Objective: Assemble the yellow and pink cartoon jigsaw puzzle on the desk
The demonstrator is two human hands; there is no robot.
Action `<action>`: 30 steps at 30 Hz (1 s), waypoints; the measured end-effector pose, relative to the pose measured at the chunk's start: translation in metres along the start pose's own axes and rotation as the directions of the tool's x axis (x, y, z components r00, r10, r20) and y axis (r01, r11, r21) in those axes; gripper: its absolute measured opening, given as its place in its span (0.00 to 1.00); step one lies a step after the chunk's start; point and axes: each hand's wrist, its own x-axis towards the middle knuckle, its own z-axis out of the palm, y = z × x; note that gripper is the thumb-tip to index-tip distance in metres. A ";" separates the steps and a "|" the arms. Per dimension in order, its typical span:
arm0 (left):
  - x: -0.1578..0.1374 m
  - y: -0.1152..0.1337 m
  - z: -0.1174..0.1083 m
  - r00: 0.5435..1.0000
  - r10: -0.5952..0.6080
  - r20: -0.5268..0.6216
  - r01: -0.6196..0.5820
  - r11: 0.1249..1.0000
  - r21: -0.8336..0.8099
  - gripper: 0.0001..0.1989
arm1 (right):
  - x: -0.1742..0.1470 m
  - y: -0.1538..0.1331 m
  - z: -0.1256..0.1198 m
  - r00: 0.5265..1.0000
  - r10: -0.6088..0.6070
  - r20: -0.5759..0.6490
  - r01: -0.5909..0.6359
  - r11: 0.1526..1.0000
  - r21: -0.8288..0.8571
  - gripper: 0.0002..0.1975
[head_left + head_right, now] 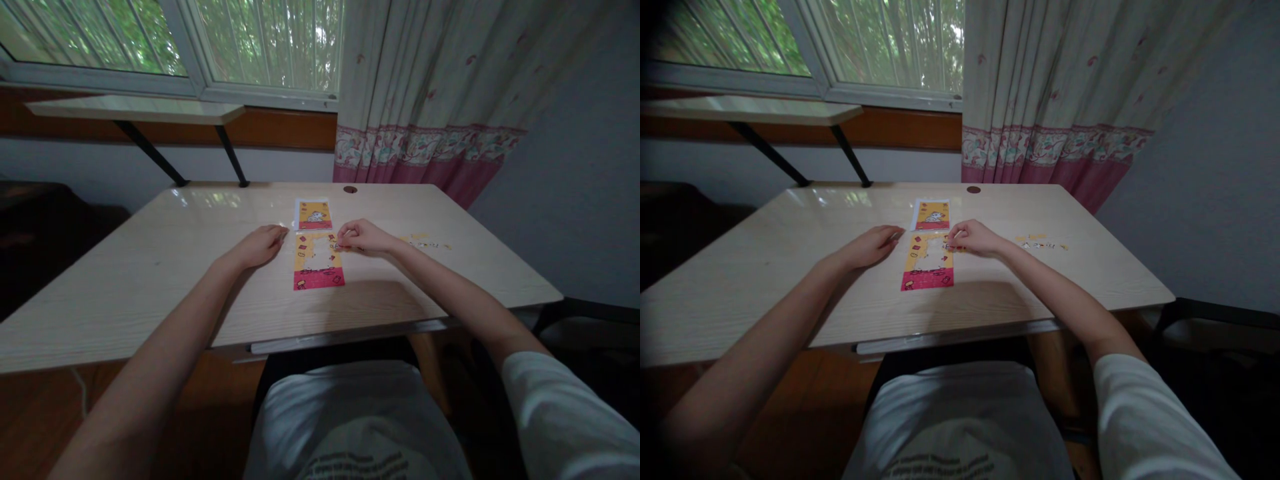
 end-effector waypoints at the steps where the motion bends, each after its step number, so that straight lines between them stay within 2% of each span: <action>1: 0.000 0.001 0.000 1.000 0.001 0.003 -0.001 1.000 0.003 0.23 | 0.002 0.002 0.006 1.000 -0.017 -0.013 0.017 1.000 -0.001 0.08; 5: -0.001 0.002 -0.002 1.000 -0.001 0.009 0.001 1.000 0.013 0.23 | 0.007 0.010 0.022 0.994 -0.086 -0.070 0.081 0.995 -0.063 0.06; 9: 0.000 0.002 -0.001 1.000 -0.009 0.013 0.009 1.000 0.023 0.23 | 0.007 0.013 0.032 0.995 -0.074 -0.069 0.065 0.989 -0.134 0.03; 15: 0.000 0.001 0.000 1.000 -0.011 0.006 0.011 1.000 0.003 0.23 | 0.005 0.010 0.038 0.993 -0.076 -0.086 0.058 0.979 -0.194 0.04; 18: -0.001 0.010 -0.007 0.999 -0.015 -0.036 0.014 1.000 -0.013 0.23 | 0.005 0.010 0.037 0.991 -0.097 -0.089 0.081 0.983 -0.166 0.04; 21: 0.000 0.032 -0.015 0.990 -0.037 -0.136 0.017 0.990 -0.143 0.20 | 0.006 0.010 0.037 0.989 -0.118 -0.083 0.107 0.986 -0.129 0.04; 24: 0.001 0.061 -0.020 0.992 -0.090 -0.089 0.051 0.928 -0.368 0.17 | 0.006 0.010 0.038 0.987 -0.139 -0.079 0.128 0.983 -0.134 0.06; 27: 0.002 0.084 -0.018 0.997 -0.056 -0.054 0.022 0.873 -0.488 0.14 | 0.006 0.011 0.039 0.985 -0.154 -0.072 0.142 0.977 -0.158 0.08; 30: 0.003 0.094 -0.014 0.999 -0.023 -0.033 0.000 0.829 -0.559 0.11 | 0.007 0.012 0.040 0.984 -0.165 -0.070 0.151 0.974 -0.167 0.08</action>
